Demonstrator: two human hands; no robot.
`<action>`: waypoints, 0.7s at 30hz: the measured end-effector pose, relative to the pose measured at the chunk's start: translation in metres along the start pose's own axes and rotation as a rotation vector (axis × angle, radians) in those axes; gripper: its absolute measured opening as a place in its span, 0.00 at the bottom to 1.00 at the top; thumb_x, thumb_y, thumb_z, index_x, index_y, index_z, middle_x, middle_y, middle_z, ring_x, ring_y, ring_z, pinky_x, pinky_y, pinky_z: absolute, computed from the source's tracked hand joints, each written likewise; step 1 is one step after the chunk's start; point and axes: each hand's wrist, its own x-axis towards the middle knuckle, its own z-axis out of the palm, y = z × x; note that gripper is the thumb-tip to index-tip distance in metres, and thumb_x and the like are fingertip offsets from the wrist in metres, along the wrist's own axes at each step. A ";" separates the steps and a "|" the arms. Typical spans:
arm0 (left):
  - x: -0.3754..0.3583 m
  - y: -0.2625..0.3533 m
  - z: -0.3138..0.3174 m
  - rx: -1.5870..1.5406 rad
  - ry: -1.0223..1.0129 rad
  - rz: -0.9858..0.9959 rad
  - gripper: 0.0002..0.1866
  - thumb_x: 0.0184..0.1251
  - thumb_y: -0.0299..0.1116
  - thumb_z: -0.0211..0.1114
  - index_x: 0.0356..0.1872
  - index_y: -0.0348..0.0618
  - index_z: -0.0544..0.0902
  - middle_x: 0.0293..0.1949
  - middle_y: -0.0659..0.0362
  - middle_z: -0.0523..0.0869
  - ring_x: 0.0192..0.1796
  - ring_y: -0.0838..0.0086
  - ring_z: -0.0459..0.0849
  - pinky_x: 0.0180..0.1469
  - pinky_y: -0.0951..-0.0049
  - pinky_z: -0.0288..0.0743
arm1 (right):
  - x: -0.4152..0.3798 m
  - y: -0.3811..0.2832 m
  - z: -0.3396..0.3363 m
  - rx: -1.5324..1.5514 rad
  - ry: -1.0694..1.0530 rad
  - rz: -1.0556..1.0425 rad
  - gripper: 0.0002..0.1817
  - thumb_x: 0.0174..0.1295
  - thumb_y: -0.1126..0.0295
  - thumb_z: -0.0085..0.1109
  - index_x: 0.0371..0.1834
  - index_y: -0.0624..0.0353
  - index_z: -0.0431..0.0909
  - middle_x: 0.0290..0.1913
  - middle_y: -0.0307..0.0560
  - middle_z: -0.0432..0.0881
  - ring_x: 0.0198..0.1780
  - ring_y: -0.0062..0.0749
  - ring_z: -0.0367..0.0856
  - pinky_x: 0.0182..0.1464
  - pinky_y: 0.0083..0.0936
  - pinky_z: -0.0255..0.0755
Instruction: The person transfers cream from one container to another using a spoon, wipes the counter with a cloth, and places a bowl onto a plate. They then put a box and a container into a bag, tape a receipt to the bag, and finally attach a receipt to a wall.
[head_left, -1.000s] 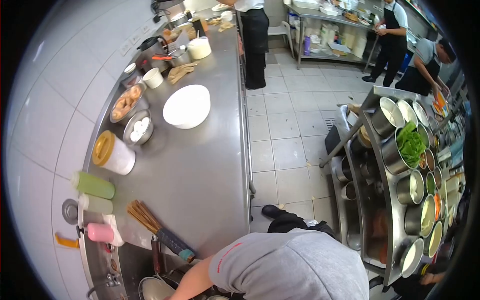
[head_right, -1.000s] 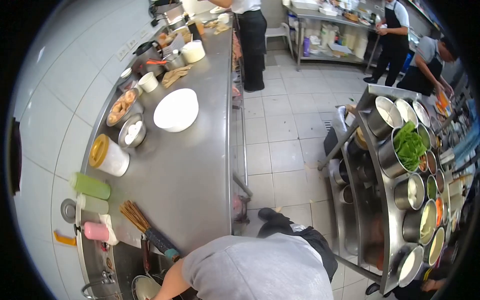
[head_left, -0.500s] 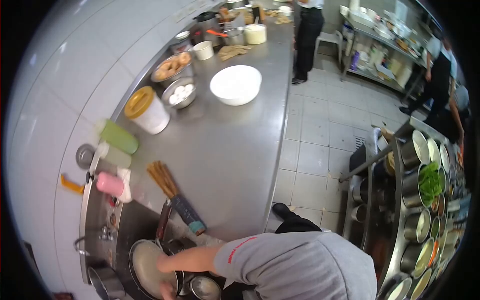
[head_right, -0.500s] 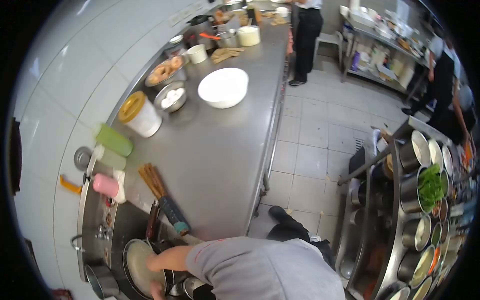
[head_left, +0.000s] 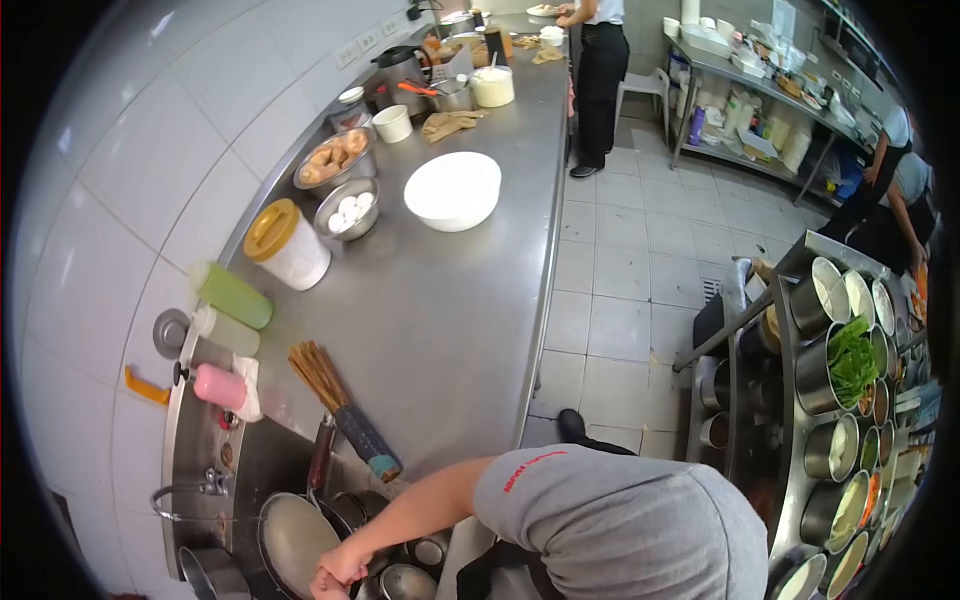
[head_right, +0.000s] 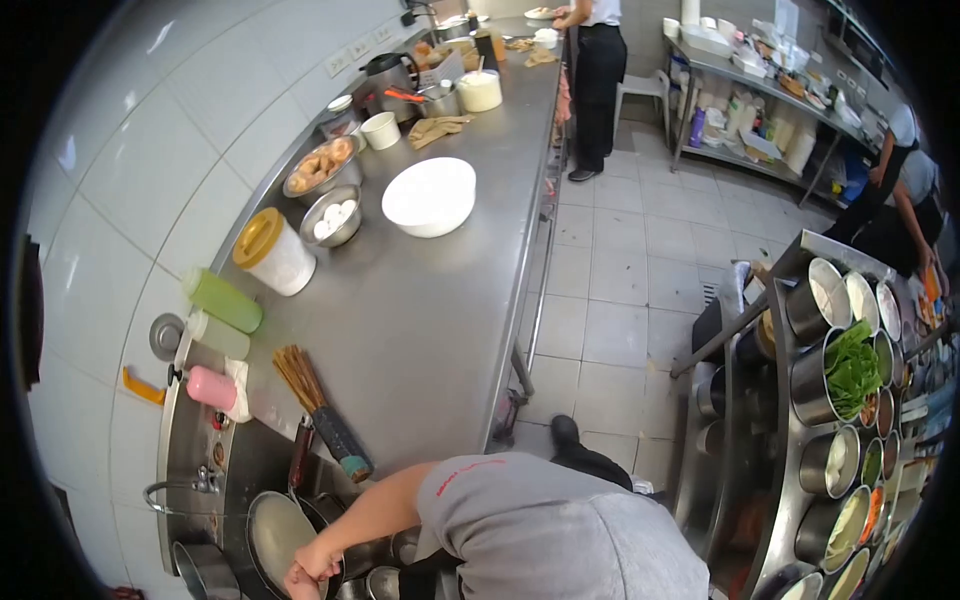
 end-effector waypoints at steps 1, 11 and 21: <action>-0.006 0.020 0.008 0.006 0.018 -0.002 0.11 0.54 0.30 0.51 0.31 0.33 0.78 0.26 0.49 0.81 0.30 0.70 0.76 0.35 0.69 0.70 | -0.009 0.008 0.002 0.087 0.068 0.025 0.04 0.46 0.76 0.44 0.19 0.59 0.70 0.11 0.39 0.65 0.08 0.21 0.58 0.09 0.21 0.53; -0.023 0.261 0.148 -0.056 0.143 0.681 0.05 0.48 0.23 0.54 0.28 0.39 0.74 0.34 0.50 0.74 0.36 0.64 0.73 0.39 0.68 0.67 | -0.273 -0.018 -0.074 -0.390 0.241 -0.149 0.13 0.51 0.68 0.47 0.13 0.63 0.71 0.12 0.42 0.74 0.14 0.27 0.74 0.19 0.23 0.69; 0.057 0.612 0.490 -0.346 -1.258 0.606 0.21 0.60 0.49 0.50 0.36 0.39 0.77 0.31 0.56 0.79 0.33 0.73 0.77 0.38 0.76 0.70 | -0.703 0.001 -0.184 -0.530 0.911 0.554 0.19 0.53 0.61 0.57 0.43 0.63 0.73 0.41 0.52 0.77 0.44 0.36 0.75 0.47 0.27 0.68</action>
